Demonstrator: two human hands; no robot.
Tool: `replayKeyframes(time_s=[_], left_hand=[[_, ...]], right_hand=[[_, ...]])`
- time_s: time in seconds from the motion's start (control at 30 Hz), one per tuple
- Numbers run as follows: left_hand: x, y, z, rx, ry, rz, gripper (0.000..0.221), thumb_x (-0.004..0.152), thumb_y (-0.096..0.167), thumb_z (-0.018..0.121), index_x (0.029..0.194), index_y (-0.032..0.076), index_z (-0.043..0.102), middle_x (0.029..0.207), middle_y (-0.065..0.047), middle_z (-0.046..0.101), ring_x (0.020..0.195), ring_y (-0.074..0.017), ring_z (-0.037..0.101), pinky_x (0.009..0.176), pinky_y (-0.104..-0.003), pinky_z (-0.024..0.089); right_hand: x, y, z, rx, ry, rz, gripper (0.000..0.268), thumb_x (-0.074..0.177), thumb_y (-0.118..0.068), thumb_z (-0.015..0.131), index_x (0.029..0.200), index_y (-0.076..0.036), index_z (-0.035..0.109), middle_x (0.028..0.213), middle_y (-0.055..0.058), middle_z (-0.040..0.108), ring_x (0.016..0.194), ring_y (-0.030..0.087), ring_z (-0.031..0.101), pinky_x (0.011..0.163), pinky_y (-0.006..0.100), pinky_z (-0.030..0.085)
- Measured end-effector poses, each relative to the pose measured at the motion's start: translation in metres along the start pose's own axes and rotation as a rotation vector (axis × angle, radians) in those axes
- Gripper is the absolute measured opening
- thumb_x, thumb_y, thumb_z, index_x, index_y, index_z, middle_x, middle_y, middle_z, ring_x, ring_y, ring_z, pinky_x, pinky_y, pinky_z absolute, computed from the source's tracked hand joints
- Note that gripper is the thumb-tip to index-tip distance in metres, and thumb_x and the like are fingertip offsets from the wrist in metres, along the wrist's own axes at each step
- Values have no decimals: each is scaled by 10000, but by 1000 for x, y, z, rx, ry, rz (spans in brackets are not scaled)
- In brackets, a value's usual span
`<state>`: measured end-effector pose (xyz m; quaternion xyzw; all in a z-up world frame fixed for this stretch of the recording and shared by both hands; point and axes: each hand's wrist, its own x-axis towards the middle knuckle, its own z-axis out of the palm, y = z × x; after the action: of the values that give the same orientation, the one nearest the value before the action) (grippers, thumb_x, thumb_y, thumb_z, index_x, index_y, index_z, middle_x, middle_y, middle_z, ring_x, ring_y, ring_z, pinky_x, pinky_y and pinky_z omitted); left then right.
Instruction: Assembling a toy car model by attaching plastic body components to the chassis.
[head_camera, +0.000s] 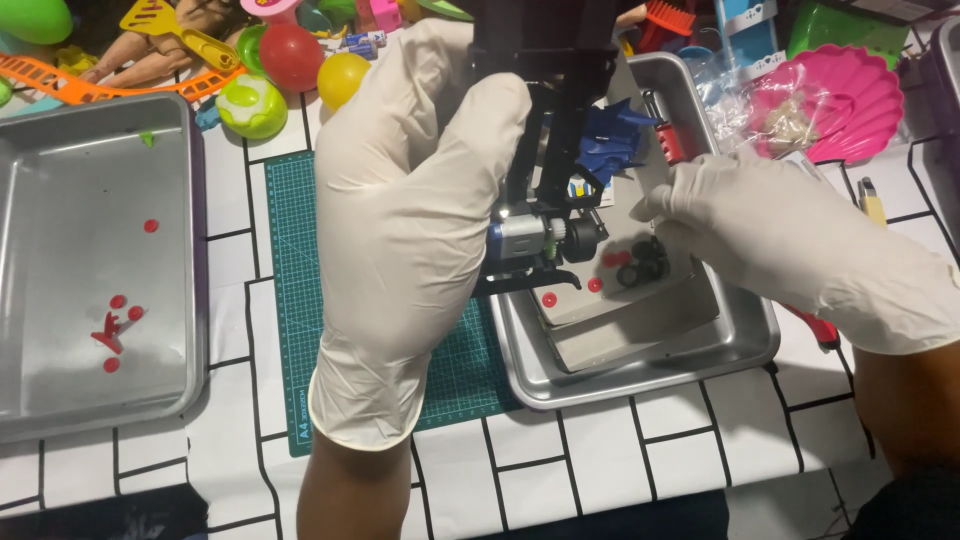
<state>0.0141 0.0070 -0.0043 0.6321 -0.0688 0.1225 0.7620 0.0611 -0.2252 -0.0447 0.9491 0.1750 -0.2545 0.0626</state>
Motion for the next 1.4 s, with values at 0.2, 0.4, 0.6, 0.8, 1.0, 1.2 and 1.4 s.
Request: replayKeyframes(time_s=[0.2,0.4,0.6,0.8,1.0,1.2,1.4], left_hand=[[2,1,4,112,48,-50,74,1013,55,606,1053,113,585,966,58,590,894,-38,520,860,-217,500],[7,-7,5,87,101,-130,106,1001,57,641,1082,114,602,887,65,527,792,-49,461,731,-223,471],[7,-6,2,80,51,-79,76,1041,47,602,1074,116,593,912,69,532,817,-42,451,760,-218,456],[7,2,3,167,61,-92,80,1037,54,585,1031,133,594,840,76,506,727,-33,426,654,-207,430],[6,-4,1,94,48,-63,79,1044,48,609,1106,97,609,1010,52,603,926,-41,515,879,-220,503],[8,-3,0,88,32,-32,88,1048,29,580,1078,102,618,1047,44,641,974,-39,553,933,-215,517],[7,-2,1,51,1,-22,91,1046,33,568,1100,84,621,1072,20,658,1013,-62,595,980,-232,543]], right_hand=[[-9,-22,-18,109,-236,1,440,1045,-498,349,1002,-282,730,1228,-225,785,1034,101,817,1005,314,639],[-7,-57,-44,416,-443,317,613,1008,-554,330,985,-157,797,1018,93,795,960,226,708,919,317,474],[-13,-50,-57,562,-285,448,553,1051,-527,391,887,-106,710,628,138,647,451,311,672,752,356,547],[9,-10,-1,-43,-278,-38,390,1101,-463,314,1093,-227,625,766,-25,764,801,192,822,886,318,669],[2,-22,-13,-38,-243,116,219,1032,-286,370,1200,-336,501,748,33,700,735,221,725,700,363,596],[-6,-26,-15,148,-228,193,366,1093,-348,315,894,-167,563,773,18,690,737,161,697,828,295,571],[-21,-63,-58,674,-230,578,377,976,-382,442,1213,-318,728,1266,39,758,1159,234,689,1004,401,461]])
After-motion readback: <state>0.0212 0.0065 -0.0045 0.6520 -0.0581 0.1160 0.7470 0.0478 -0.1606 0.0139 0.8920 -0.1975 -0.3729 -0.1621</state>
